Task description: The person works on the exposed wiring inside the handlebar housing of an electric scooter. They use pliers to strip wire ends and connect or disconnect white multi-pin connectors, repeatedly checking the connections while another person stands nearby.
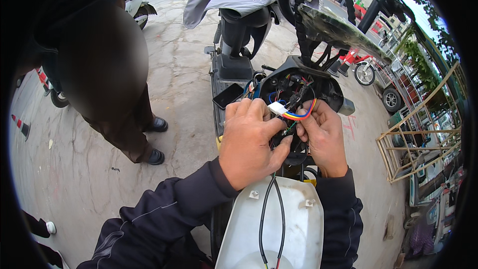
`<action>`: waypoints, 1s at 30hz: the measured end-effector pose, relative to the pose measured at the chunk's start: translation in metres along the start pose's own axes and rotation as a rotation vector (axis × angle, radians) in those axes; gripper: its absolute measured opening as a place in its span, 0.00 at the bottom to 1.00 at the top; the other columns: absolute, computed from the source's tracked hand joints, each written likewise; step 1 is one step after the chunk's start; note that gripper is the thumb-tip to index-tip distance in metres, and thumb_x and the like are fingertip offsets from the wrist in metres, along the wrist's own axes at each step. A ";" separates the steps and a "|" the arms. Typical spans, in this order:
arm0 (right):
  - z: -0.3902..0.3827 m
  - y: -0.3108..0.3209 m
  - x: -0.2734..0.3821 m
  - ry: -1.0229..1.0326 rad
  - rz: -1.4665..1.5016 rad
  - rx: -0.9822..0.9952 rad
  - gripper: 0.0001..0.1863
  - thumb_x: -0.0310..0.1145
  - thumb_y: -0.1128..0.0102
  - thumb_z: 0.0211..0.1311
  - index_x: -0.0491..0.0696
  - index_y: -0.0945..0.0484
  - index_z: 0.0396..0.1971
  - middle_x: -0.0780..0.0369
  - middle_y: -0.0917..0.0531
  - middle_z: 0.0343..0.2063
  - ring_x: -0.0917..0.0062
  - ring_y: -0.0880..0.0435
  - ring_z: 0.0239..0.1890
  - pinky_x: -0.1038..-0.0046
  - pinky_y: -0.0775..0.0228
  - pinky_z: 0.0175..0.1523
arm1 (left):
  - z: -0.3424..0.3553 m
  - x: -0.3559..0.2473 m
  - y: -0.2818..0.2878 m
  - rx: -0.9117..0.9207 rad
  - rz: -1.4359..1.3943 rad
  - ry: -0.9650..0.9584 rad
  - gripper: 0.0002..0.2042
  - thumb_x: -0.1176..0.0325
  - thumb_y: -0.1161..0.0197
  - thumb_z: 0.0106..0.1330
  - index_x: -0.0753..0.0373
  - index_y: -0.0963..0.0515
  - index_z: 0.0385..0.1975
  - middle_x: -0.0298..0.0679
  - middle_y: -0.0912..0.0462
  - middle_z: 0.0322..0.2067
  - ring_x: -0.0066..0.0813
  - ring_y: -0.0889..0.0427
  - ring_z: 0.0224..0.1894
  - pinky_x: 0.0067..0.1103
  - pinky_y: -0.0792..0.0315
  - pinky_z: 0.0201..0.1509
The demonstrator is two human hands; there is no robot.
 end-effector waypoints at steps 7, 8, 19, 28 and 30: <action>-0.001 -0.003 0.000 -0.022 -0.015 0.014 0.10 0.31 0.37 0.72 0.40 0.25 0.43 0.65 0.21 0.28 0.87 0.25 0.25 0.83 0.36 0.27 | 0.002 -0.002 -0.006 -0.031 0.067 0.000 0.06 0.66 0.26 0.53 0.58 0.16 0.25 0.36 0.26 0.25 0.37 0.26 0.35 0.33 0.38 0.42; -0.001 -0.003 0.000 -0.020 -0.012 0.010 0.10 0.30 0.37 0.72 0.40 0.25 0.43 0.65 0.21 0.28 0.87 0.25 0.25 0.83 0.36 0.28 | 0.000 -0.001 -0.007 -0.036 0.053 0.007 0.06 0.66 0.26 0.53 0.58 0.16 0.25 0.35 0.26 0.25 0.36 0.25 0.34 0.33 0.38 0.42; -0.003 -0.005 0.001 -0.049 -0.093 -0.016 0.06 0.27 0.39 0.71 0.40 0.24 0.41 0.65 0.20 0.27 0.86 0.24 0.24 0.82 0.34 0.28 | 0.004 -0.004 -0.006 -0.021 0.097 -0.072 0.05 0.68 0.25 0.54 0.57 0.16 0.26 0.34 0.21 0.20 0.36 0.22 0.22 0.31 0.36 0.30; -0.003 -0.005 -0.003 -0.023 -0.059 0.001 0.05 0.26 0.40 0.70 0.41 0.24 0.40 0.65 0.20 0.26 0.86 0.24 0.24 0.81 0.34 0.28 | -0.006 -0.007 -0.006 -0.062 0.016 -0.083 0.11 0.69 0.25 0.54 0.58 0.16 0.38 0.36 0.19 0.26 0.37 0.22 0.22 0.30 0.29 0.26; -0.003 -0.005 -0.003 -0.022 -0.059 0.000 0.05 0.26 0.39 0.70 0.41 0.24 0.40 0.65 0.20 0.26 0.86 0.25 0.24 0.81 0.34 0.28 | -0.005 -0.007 -0.005 -0.081 0.036 -0.116 0.11 0.69 0.25 0.54 0.58 0.16 0.37 0.36 0.20 0.26 0.37 0.23 0.21 0.30 0.30 0.26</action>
Point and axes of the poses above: each hand's wrist, its own z-axis towards the middle knuckle, its own y-axis out of the back of the hand, x = y × z, the point moved 2 cm from there along z, towards the middle knuckle
